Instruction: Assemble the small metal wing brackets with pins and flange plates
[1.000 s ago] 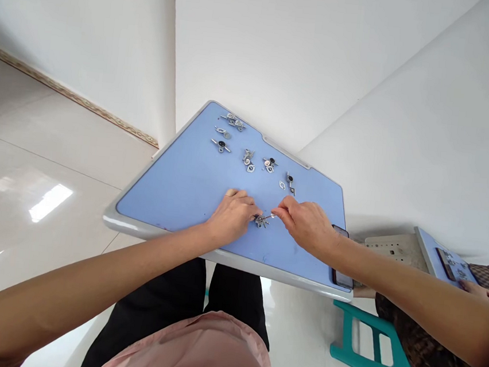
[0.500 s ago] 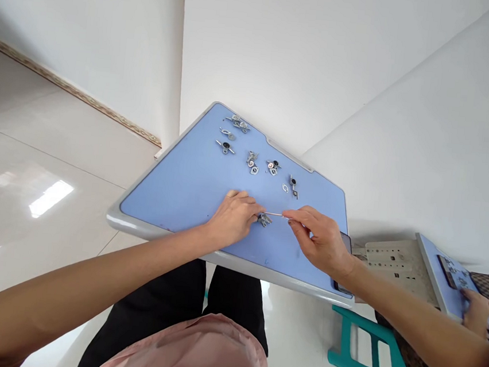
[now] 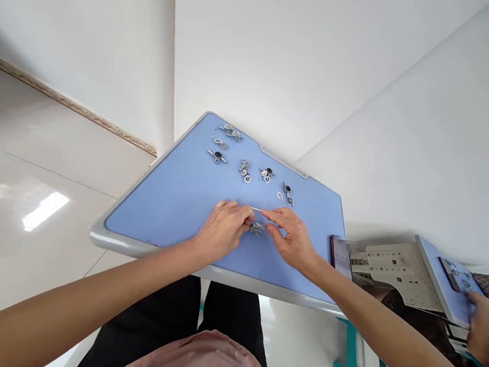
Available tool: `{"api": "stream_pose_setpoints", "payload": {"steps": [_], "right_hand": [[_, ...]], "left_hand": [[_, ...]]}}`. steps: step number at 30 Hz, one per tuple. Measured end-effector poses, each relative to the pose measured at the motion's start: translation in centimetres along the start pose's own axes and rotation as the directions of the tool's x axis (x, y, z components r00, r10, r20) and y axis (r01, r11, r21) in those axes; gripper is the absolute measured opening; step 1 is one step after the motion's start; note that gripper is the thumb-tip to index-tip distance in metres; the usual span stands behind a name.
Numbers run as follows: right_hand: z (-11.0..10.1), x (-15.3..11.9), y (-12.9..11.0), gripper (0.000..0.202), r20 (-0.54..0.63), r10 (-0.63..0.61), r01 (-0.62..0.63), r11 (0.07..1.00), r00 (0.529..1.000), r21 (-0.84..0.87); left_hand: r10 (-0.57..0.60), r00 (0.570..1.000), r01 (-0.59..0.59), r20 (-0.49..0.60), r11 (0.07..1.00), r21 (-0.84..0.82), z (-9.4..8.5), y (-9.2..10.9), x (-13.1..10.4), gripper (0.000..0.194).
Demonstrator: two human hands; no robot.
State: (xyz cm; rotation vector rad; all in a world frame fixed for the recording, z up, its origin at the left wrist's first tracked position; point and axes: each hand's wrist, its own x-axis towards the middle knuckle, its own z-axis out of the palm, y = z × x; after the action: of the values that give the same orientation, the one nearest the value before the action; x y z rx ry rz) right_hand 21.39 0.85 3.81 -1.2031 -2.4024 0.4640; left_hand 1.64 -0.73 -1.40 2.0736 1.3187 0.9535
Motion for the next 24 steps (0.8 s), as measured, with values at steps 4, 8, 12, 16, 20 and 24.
{"api": "stream_pose_setpoints", "payload": {"steps": [4,8,12,16,20,24], "right_hand": [[0.6,0.8,0.3,0.036,0.105,-0.042,0.041,0.999,0.994,0.011],[0.9,1.5,0.3,0.036,0.147,-0.070,0.059,0.995,0.987,0.078],[1.3,1.6,0.2,0.029,0.162,-0.021,-0.002,0.990,0.987,0.140],[1.7,1.4,0.1,0.027,0.145,0.061,-0.088,0.978,0.988,0.187],[1.7,1.7,0.1,0.024,0.175,0.160,-0.199,0.952,0.971,0.233],[1.3,1.9,0.1,0.021,0.259,0.268,-0.346,0.877,0.928,0.333]], "left_hand": [[0.064,0.997,-0.063,-0.038,0.998,0.026,0.2,-0.1,-0.2,0.019],[0.105,0.991,-0.103,-0.079,0.994,0.037,0.5,0.1,-0.2,0.021],[0.097,0.991,-0.093,-0.094,0.995,0.039,0.6,0.2,-0.2,0.020],[0.113,0.988,-0.111,-0.104,0.993,0.028,0.8,0.1,-0.3,0.021],[0.110,0.989,-0.109,-0.101,0.994,0.008,0.9,0.1,-0.4,0.021],[0.099,0.991,-0.100,-0.092,0.995,-0.008,0.8,0.2,-0.5,0.021]]}}
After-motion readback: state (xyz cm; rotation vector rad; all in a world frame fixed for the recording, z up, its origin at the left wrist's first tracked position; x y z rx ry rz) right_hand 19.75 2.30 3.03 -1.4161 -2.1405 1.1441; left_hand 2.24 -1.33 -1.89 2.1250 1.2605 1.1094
